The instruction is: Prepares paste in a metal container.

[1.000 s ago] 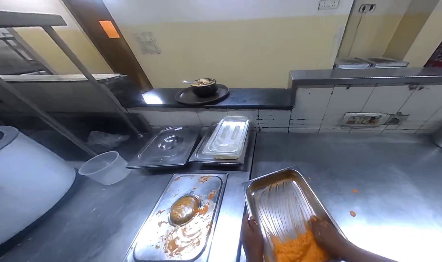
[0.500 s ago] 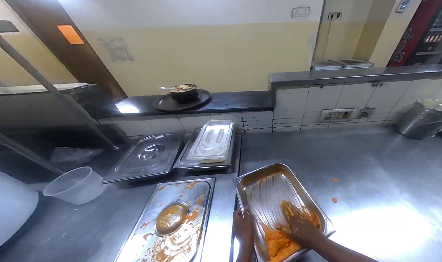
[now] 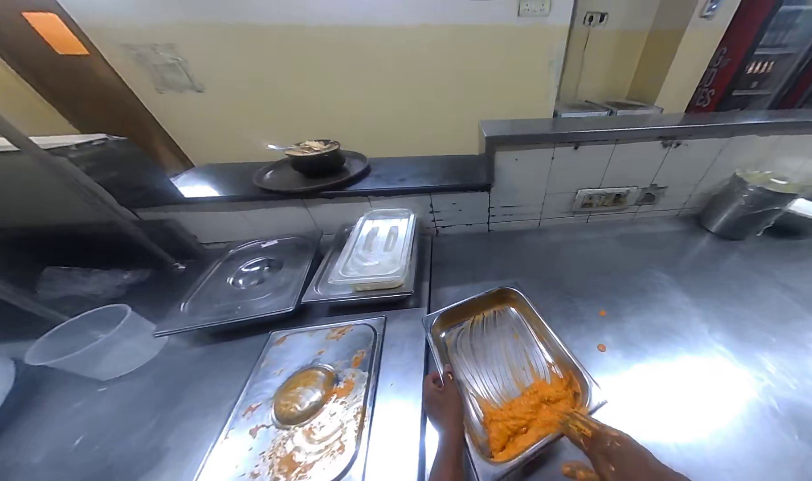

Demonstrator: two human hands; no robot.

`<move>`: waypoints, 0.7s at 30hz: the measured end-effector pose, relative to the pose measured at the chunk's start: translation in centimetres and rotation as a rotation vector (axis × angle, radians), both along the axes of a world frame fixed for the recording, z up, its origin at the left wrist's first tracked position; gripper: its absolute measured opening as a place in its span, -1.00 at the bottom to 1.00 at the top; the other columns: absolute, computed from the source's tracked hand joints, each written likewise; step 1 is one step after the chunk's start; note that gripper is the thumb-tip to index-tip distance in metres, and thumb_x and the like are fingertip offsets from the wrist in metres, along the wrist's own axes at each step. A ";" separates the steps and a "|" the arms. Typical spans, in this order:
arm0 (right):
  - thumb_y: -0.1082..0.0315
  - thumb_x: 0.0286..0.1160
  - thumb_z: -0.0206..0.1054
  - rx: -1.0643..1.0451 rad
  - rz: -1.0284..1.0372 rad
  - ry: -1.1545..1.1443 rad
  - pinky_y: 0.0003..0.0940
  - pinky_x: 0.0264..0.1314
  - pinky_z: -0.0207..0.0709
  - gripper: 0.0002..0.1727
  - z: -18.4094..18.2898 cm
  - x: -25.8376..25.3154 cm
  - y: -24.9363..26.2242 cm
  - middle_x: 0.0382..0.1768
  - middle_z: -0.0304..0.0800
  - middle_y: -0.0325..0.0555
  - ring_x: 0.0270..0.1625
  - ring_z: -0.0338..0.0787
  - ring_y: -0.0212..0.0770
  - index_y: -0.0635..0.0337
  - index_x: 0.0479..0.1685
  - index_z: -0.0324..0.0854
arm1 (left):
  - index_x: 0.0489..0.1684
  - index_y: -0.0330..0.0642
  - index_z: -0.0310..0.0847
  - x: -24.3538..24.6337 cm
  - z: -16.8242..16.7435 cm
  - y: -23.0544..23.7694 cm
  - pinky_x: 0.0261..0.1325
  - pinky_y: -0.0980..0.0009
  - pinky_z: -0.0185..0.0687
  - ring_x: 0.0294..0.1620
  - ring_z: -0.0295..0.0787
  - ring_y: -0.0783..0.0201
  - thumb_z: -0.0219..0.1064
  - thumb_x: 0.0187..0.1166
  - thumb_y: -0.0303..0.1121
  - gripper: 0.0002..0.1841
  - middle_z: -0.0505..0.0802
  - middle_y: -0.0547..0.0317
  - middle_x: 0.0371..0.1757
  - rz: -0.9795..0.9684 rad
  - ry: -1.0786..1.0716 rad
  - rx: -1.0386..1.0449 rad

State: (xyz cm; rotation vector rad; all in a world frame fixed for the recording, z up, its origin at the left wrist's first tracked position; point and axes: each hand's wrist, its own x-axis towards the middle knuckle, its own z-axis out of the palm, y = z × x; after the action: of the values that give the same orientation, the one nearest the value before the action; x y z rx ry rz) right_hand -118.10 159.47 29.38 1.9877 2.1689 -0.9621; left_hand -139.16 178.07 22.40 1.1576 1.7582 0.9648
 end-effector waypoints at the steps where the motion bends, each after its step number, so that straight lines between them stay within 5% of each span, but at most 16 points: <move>1: -0.14 0.79 0.06 -0.027 -0.006 0.006 0.04 0.81 0.12 -0.23 0.7 0.3 0.3 0.72 0.34 0.25 0.79 0.31 0.13 0.35 0.70 0.34 | 0.13 -0.51 0.60 -0.1 0.0 0.0 0.07 0.03 0.59 -0.16 0.69 0.00 0.25 0.79 -0.26 -0.64 0.76 -0.20 -0.20 -0.012 0.007 -0.001; 5: 0.14 0.75 0.19 -0.058 -0.040 0.001 0.20 0.56 0.37 -0.51 3.0 2.8 4.1 0.36 0.66 0.34 0.46 0.63 0.28 0.35 0.42 0.58 | 0.18 -0.54 0.57 -0.3 -0.5 0.2 0.15 -0.06 0.61 -0.06 0.72 -0.11 0.21 0.82 -0.23 -0.60 0.77 -0.29 -0.11 -0.057 0.022 0.016; 9: 0.11 0.62 0.32 -0.252 -0.187 -0.191 0.36 0.44 0.40 -0.30 3.3 4.6 6.7 0.37 0.62 0.41 0.45 0.62 0.37 0.30 0.67 0.28 | 0.26 -0.51 0.54 0.0 -0.3 -0.3 0.23 -0.08 0.61 0.05 0.75 -0.14 0.17 0.84 -0.25 -0.61 0.78 -0.33 0.00 -0.015 0.009 -0.010; 11: 0.14 0.58 0.37 -0.356 -0.231 -0.193 0.42 0.43 0.39 -0.08 1.9 5.0 6.3 0.42 0.57 0.48 0.47 0.59 0.43 0.21 0.87 -0.05 | 0.27 -0.50 0.55 0.3 -0.3 -0.3 0.25 -0.09 0.61 0.08 0.76 -0.15 0.16 0.84 -0.24 -0.61 0.79 -0.33 0.02 0.015 0.006 -0.017; 14: 0.18 0.54 0.40 -0.356 -0.331 -0.145 0.39 0.41 0.42 0.09 -0.8 3.2 4.8 0.38 0.57 0.51 0.43 0.61 0.45 0.23 0.92 -0.36 | 0.25 -0.52 0.56 0.6 -0.5 -0.6 0.23 -0.06 0.60 0.04 0.75 -0.13 0.19 0.83 -0.26 -0.61 0.78 -0.33 0.00 0.065 -0.015 -0.009; 21: 0.20 0.58 0.37 -0.358 -0.398 0.180 0.28 0.47 0.44 0.09 -1.1 -8.5 2.2 0.34 0.61 0.52 0.39 0.67 0.39 0.31 0.90 -0.43 | 0.24 -0.52 0.54 0.7 -0.2 -0.8 0.15 -0.02 0.62 -0.05 0.73 -0.08 0.20 0.82 -0.27 -0.63 0.78 -0.27 -0.08 0.089 -0.053 -0.006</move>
State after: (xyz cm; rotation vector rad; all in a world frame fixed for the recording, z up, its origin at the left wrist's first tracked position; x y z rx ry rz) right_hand -126.63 161.69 28.31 2.2524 1.5397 -1.5081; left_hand -138.47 177.24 22.17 1.0487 1.7814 1.0329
